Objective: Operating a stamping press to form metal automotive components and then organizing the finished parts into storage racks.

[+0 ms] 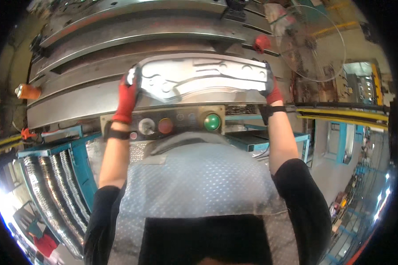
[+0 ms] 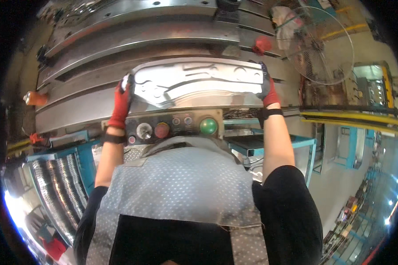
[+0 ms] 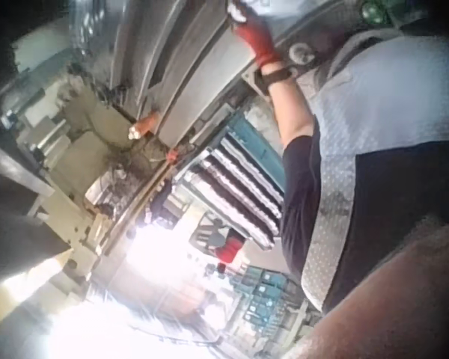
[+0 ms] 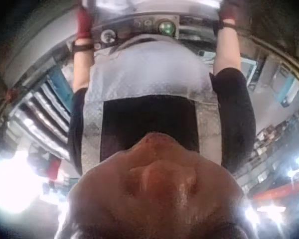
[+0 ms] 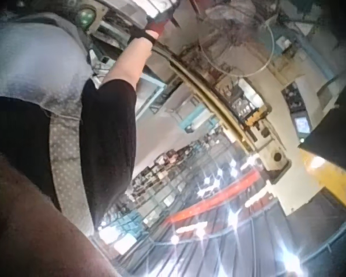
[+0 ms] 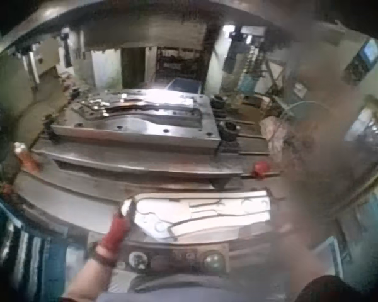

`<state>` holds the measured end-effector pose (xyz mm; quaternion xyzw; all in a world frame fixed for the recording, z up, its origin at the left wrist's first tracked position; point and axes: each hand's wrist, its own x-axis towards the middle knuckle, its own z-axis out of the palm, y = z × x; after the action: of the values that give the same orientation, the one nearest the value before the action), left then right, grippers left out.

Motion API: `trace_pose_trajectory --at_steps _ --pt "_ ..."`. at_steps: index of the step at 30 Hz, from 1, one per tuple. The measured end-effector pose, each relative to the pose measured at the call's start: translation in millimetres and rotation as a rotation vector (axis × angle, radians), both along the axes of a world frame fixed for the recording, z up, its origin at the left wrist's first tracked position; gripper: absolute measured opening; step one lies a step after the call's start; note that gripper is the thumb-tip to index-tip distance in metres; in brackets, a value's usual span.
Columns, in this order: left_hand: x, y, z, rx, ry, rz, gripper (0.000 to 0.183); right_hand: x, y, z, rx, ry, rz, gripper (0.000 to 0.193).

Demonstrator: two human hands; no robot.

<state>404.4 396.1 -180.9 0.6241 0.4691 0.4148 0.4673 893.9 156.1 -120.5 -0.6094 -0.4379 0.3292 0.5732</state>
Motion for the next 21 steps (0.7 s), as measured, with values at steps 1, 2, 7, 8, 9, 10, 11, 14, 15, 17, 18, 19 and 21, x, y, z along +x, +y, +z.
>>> trace_pose_trajectory --at_steps 1,2,7,8,9,10,11,14,15,17,18,19,21 --pt "-13.0 -3.5 -2.4 0.108 0.149 0.015 0.041 -36.8 19.8 21.2 0.16 -0.398 0.224 0.051" --pt "-2.2 -12.1 11.3 0.116 0.133 -0.006 0.041 -31.7 6.7 20.9 0.265 -0.875 0.065 0.053" --pt "27.5 -35.8 42.4 -0.281 -0.476 0.115 0.04 -26.7 -13.0 -15.2 0.091 -0.848 -0.216 0.064" --pt "24.3 -30.2 36.2 -0.372 -0.378 0.143 0.041 -28.4 -16.3 -21.4 0.093 -0.84 -0.22 0.064" --pt "23.3 -29.6 36.7 -0.11 -0.31 0.095 0.044 -28.1 -17.5 -26.9 0.082 -1.111 -0.249 0.057" --pt "19.7 -29.1 38.3 -0.115 -0.191 0.105 0.044 -25.9 -16.6 -31.9 0.068 -1.38 -0.278 0.05" --pt "17.8 -27.2 43.7 -0.117 -0.069 0.106 0.044 -23.7 -15.9 -40.3 0.068 -1.366 -0.291 0.05" --pt "21.0 -24.3 58.2 -0.075 0.11 0.033 0.042 -19.6 -12.8 -61.4 0.282 -1.149 -0.448 0.055" --pt "20.9 -25.8 64.4 -0.073 0.123 0.021 0.042 -21.6 -12.1 -66.6 0.314 -0.528 -0.402 0.052" --pt "21.6 -29.6 73.7 -0.104 0.152 -0.01 0.038 -28.8 -7.9 -73.2 0.339 0.694 -0.239 0.049" --pt "8.0 -33.2 70.2 -0.187 0.111 0.018 0.034 -54.6 9.6 -33.9 0.325 0.578 -0.303 0.045" --pt "12.4 -36.2 71.7 -0.18 0.108 0.006 0.034 -52.6 8.1 -30.4 0.335 0.574 -0.312 0.045" --pt "15.6 -48.0 71.1 -0.35 -0.18 0.087 0.038 -45.8 10.4 -36.0 0.268 0.662 -0.272 0.044"
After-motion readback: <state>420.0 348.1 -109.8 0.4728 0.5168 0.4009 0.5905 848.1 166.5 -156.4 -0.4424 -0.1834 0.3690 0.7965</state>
